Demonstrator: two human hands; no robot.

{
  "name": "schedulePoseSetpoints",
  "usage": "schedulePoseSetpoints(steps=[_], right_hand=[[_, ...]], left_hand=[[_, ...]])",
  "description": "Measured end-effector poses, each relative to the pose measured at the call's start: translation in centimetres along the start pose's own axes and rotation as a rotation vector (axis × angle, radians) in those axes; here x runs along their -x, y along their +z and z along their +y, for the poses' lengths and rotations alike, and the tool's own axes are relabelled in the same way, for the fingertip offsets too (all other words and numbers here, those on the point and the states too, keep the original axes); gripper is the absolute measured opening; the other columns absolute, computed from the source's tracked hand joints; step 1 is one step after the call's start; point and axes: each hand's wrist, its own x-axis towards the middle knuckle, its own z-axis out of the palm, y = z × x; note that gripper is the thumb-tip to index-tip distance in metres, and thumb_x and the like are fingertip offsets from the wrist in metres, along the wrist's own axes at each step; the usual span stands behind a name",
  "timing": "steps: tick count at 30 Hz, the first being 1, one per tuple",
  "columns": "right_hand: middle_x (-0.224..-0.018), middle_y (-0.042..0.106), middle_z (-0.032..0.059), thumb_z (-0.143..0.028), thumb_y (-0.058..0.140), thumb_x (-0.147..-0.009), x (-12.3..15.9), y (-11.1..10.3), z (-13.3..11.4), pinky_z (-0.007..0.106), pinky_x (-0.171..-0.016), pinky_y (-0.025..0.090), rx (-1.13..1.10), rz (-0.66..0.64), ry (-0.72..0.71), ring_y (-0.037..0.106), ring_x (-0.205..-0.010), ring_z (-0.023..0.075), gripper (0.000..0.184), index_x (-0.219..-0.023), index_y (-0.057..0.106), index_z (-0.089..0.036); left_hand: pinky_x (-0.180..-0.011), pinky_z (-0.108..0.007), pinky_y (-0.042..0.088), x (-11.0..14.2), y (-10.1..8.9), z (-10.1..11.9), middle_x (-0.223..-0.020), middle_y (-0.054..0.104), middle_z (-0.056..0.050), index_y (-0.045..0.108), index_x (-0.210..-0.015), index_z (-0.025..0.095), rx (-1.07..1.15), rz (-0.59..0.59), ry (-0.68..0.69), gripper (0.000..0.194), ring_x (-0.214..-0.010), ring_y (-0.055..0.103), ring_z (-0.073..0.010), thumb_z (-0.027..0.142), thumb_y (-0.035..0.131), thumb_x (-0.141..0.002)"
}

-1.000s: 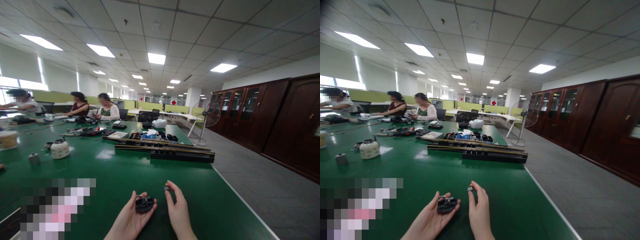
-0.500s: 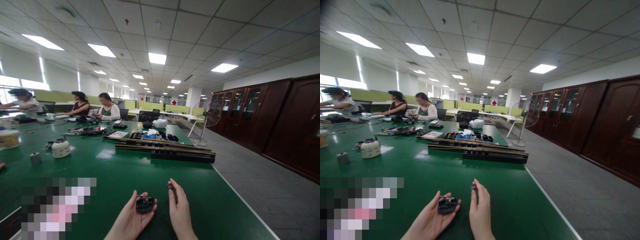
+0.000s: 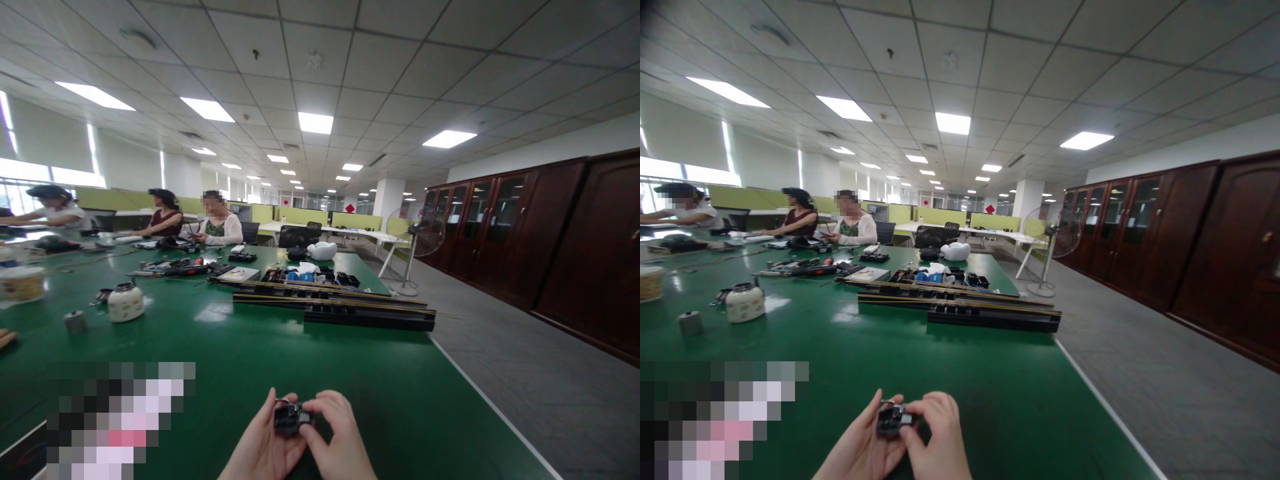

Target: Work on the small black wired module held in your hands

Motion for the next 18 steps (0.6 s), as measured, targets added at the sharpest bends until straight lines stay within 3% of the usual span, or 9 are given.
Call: schedulePoseSetpoints(steps=[4,10,18], right_hand=[[-0.095,0.067,0.0056,-0.015,0.065,-0.065,0.03,0.74,-0.67,0.039,-0.087,0.044,-0.046,0.057,0.05,0.056,-0.099,0.0235,0.022,-0.082,0.07,-0.027],[-0.1,0.069,-0.0004,-0.015,0.064,-0.066,-0.28,-0.04,-0.97,0.044,-0.096,0.036,-0.014,-0.089,-0.032,0.053,-0.105,0.0243,0.027,-0.087,0.069,-0.032],[-0.103,0.068,0.0017,-0.013,0.064,-0.064,-0.11,-0.15,-1.01,0.045,-0.094,0.037,-0.011,-0.148,0.043,0.055,-0.103,0.0247,0.031,-0.087,0.07,-0.033]], left_hand=[[-0.061,-0.028,0.049,0.07,0.1,-0.2,-0.07,0.071,-0.007,0.065,-0.076,0.017,-0.008,0.005,0.009,0.024,-0.064,0.067,-0.0201,0.038,0.055,-0.082],[-0.061,-0.026,0.049,0.25,0.48,-0.3,-0.069,0.069,-0.005,0.063,-0.076,0.015,0.03,-0.01,0.026,0.022,-0.062,0.067,-0.0173,0.033,0.054,-0.084],[-0.06,-0.028,0.05,0.34,0.45,-0.45,-0.071,0.069,-0.008,0.061,-0.076,0.015,-0.03,0.026,0.028,0.024,-0.063,0.067,-0.0198,0.035,0.052,-0.084]])
